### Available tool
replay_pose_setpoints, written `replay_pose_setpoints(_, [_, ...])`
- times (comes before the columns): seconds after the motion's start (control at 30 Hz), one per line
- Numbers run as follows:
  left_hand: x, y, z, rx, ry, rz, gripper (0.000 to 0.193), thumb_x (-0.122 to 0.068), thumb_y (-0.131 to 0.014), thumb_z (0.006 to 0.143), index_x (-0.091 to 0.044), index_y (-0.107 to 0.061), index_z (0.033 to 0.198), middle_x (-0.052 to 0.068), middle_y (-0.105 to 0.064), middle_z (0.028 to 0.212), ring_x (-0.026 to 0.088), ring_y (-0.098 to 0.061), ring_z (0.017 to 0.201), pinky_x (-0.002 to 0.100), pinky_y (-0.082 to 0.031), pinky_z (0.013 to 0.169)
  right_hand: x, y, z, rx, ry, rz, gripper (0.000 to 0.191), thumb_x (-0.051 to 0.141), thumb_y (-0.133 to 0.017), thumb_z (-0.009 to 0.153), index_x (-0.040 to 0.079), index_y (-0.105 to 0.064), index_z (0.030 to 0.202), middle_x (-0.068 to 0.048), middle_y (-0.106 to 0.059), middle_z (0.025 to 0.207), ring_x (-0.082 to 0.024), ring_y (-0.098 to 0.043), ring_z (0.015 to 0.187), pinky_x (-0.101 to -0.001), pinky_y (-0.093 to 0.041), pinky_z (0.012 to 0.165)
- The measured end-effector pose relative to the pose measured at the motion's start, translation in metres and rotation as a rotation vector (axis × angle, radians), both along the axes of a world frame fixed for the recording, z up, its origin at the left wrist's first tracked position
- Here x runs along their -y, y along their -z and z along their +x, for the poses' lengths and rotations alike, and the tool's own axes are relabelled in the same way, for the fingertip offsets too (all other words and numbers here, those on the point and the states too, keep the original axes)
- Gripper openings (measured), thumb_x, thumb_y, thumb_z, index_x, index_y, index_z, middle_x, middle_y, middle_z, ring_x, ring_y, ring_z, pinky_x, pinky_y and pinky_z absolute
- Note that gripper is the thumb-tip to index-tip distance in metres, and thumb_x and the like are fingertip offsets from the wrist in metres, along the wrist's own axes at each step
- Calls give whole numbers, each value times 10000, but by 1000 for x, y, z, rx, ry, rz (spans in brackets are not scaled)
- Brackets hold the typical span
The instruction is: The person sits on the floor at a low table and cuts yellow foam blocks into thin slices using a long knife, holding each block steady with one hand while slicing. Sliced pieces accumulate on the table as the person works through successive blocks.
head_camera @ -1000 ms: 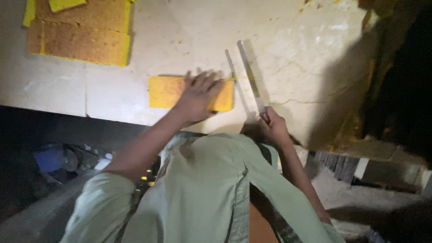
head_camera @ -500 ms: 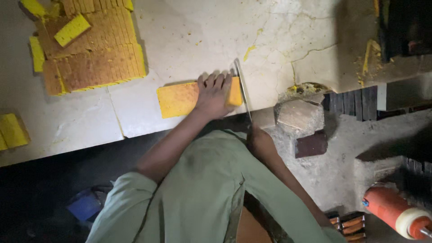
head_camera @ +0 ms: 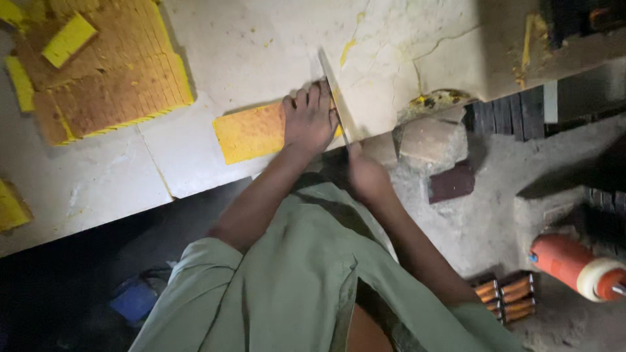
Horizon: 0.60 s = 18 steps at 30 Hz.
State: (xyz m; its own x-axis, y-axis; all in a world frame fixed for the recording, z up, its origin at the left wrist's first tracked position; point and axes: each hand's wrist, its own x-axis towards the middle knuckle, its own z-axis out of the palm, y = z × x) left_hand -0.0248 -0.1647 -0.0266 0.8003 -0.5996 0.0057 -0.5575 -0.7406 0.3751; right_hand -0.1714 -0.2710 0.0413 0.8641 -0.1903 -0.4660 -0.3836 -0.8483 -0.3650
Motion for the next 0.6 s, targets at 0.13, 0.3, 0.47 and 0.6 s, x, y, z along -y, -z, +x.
replay_pose_setpoints(0.13, [0, 1, 1, 5, 8, 32, 750, -404, -560, 929, 5, -392, 1535, 145, -509, 1312, 325, -449, 1217, 588, -328, 1025, 6, -2, -81, -105, 23, 96, 435, 135, -514, 965, -7, -450, 1372, -318, -671, 915, -507, -659, 812, -584, -530, 723])
replay_pose_setpoints(0.3, [3, 1, 3, -25, 28, 109, 750, -408, -564, 913, 7, -401, 1517, 154, -519, 1315, 326, -461, 1202, 583, -330, 1016, 9, 73, -51, 200, -34, -6, 469, 102, -543, 950, 1, -411, 1389, -306, -676, 912, -509, -659, 779, -600, -520, 686])
replay_pose_setpoints(0.47, [1, -16, 3, 72, 38, 49, 738, -387, -569, 898, 8, -432, 1506, 163, -530, 1373, 325, -471, 1226, 568, -334, 1019, 36, 90, 0, 176, 93, 180, 431, 170, -584, 993, -28, -383, 1318, -289, -667, 814, -499, -648, 775, -604, -487, 667])
replay_pose_setpoints(0.6, [2, -28, -12, 294, 141, -25, 588, -348, -555, 925, -39, -503, 1423, 176, -552, 1388, 362, -501, 1250, 565, -360, 1034, 67, 76, -42, 336, 181, 274, 370, 161, -619, 981, -16, -409, 1229, -239, -690, 813, -479, -661, 728, -561, -495, 601])
